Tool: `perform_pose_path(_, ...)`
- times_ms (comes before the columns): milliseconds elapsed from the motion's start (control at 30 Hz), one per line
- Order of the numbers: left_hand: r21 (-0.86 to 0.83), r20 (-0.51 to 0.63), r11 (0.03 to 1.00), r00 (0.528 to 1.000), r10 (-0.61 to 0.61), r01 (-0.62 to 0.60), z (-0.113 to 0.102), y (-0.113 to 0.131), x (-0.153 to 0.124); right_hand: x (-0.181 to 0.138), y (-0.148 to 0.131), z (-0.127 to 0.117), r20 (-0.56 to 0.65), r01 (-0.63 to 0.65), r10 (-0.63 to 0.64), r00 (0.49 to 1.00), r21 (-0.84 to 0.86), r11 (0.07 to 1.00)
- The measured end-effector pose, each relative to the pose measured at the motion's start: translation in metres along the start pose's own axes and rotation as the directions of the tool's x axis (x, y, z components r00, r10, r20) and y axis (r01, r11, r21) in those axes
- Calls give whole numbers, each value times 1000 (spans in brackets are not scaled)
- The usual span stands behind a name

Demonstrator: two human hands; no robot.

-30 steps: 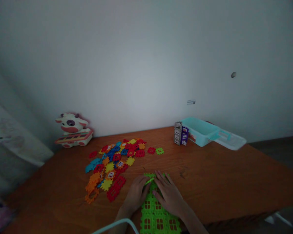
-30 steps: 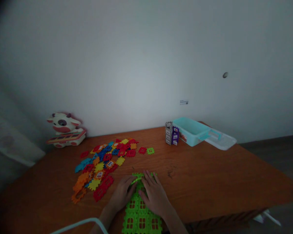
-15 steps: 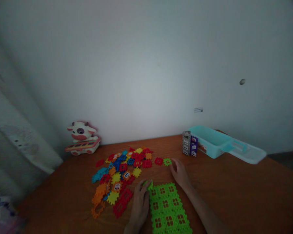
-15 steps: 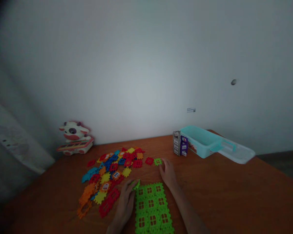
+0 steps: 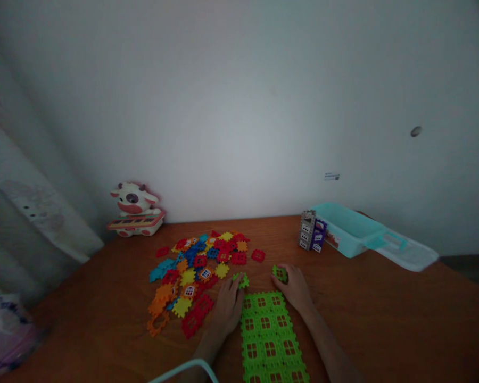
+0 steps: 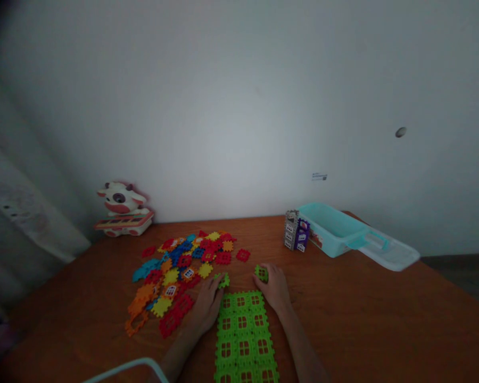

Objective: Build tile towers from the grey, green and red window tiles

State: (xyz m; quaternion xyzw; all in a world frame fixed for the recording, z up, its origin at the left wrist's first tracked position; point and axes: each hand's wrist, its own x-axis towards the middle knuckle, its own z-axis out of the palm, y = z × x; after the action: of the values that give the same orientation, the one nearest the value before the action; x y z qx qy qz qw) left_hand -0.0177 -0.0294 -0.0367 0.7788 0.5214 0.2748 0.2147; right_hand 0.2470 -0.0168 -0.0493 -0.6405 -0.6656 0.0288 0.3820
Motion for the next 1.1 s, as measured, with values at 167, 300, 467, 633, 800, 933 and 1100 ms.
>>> perform_pose_path(167, 128, 23, 990, 998, 61, -63, 2, 3, -7, -24, -11, -13, -42, 61, -56, 998, 145, 988)
perform_pose_path(300, 230, 5, 968, 994, 105, -104, 7, 1, -8, -36, -17, -13, 61, 137, -149, 987, 167, 976)
perform_pose_path(467, 280, -135, 952, 977, 167, -125, 19, -9, -4, -40, -18, -7, 174, 211, -214, 961, 35, 977)
perform_pose_path(633, 270, -188, 955, 966, 180, -125, 24, -16, 0, -44, -28, -11, 317, 303, -263, 911, -81, 950)
perform_pose_path(800, 243, -180, 960, 966, 185, -139, 21, -14, -1, -47, -34, -16, 292, 293, -245, 925, -131, 947)
perform_pose_path(933, 219, -177, 963, 964, 200, -159, 18, -11, -4, -49, -28, -12, 161, 209, -187, 969, -133, 969)
perform_pose_path(1100, 159, -155, 971, 967, 202, -178, 12, -8, -5, -45, -17, -8, 88, 130, -131, 988, 12, 991)
